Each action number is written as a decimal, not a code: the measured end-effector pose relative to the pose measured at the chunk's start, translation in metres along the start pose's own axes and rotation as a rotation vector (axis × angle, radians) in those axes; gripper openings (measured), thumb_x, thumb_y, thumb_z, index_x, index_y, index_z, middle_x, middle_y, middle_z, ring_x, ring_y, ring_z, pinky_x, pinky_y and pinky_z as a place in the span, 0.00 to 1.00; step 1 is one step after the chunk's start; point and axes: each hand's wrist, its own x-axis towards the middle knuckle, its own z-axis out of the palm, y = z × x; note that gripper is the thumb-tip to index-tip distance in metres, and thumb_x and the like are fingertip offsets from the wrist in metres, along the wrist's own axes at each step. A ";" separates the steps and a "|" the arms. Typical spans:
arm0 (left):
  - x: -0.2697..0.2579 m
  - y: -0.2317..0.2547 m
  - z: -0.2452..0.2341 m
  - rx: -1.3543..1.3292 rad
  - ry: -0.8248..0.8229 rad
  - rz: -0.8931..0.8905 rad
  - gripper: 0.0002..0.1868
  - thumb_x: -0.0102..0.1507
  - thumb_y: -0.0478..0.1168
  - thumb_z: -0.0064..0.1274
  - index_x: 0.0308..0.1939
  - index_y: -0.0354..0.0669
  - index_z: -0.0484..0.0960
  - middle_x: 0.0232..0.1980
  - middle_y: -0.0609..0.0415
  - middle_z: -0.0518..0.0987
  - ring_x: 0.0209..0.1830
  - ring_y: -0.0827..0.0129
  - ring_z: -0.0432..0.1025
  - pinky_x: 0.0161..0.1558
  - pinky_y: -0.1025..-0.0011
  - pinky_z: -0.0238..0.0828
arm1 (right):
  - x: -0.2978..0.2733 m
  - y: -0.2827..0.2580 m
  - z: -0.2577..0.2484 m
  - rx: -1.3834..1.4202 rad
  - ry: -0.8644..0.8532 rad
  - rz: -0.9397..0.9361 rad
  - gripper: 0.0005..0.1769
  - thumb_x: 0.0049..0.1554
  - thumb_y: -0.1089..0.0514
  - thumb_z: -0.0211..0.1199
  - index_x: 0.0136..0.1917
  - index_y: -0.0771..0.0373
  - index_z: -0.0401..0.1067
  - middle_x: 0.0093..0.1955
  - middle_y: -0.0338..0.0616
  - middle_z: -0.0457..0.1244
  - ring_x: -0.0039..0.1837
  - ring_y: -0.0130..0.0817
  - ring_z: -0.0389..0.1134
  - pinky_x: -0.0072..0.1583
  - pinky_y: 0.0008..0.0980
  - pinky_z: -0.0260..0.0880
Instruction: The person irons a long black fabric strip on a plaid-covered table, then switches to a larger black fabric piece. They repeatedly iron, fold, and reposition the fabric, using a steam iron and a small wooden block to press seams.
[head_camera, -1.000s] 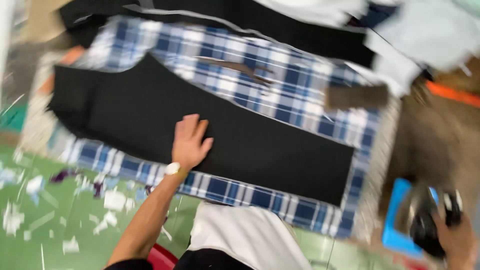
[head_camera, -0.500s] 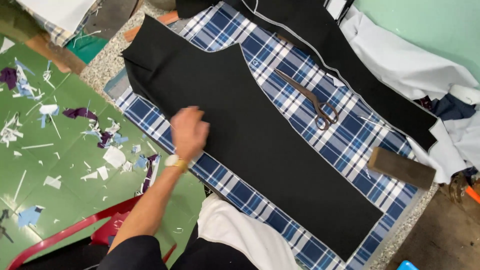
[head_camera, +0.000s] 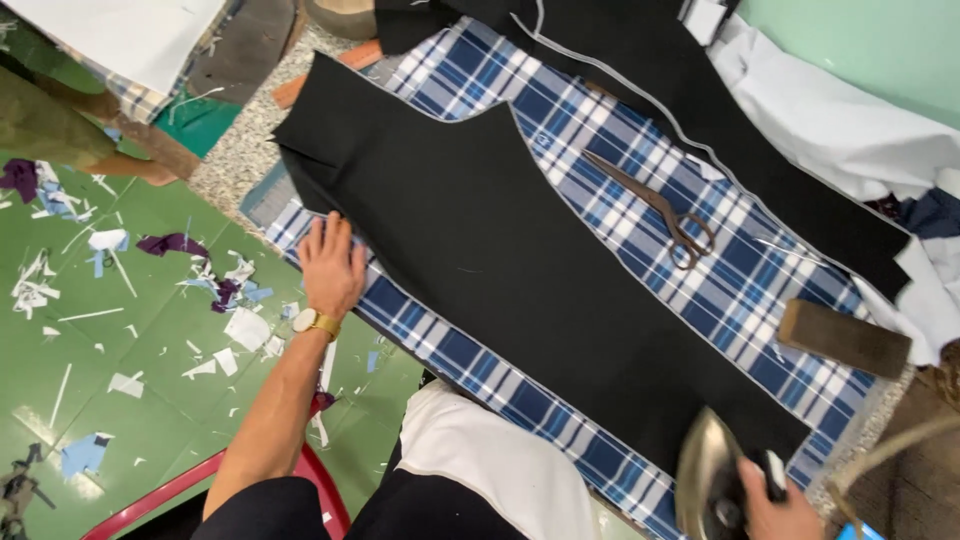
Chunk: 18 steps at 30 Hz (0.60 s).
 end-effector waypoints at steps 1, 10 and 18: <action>0.001 -0.003 -0.006 0.006 -0.005 -0.010 0.24 0.69 0.47 0.52 0.67 0.43 0.78 0.73 0.47 0.73 0.71 0.50 0.65 0.67 0.52 0.54 | -0.014 -0.101 0.000 -0.007 -0.007 -0.007 0.37 0.55 0.17 0.67 0.59 0.46 0.82 0.45 0.52 0.75 0.53 0.58 0.75 0.55 0.52 0.76; -0.009 -0.056 -0.038 0.109 -0.059 0.099 0.19 0.72 0.54 0.46 0.60 0.48 0.77 0.66 0.54 0.73 0.69 0.49 0.67 0.66 0.47 0.61 | -0.115 -0.476 -0.033 -0.291 -0.318 -0.364 0.34 0.55 0.25 0.54 0.47 0.57 0.75 0.41 0.56 0.72 0.50 0.61 0.70 0.51 0.47 0.65; -0.001 -0.044 -0.035 0.017 0.042 -0.087 0.23 0.70 0.55 0.49 0.63 0.46 0.77 0.68 0.49 0.73 0.71 0.53 0.64 0.70 0.54 0.55 | -0.157 -0.649 -0.026 -0.203 -0.306 -0.752 0.37 0.56 0.28 0.61 0.56 0.65 0.78 0.47 0.65 0.72 0.56 0.64 0.73 0.57 0.57 0.73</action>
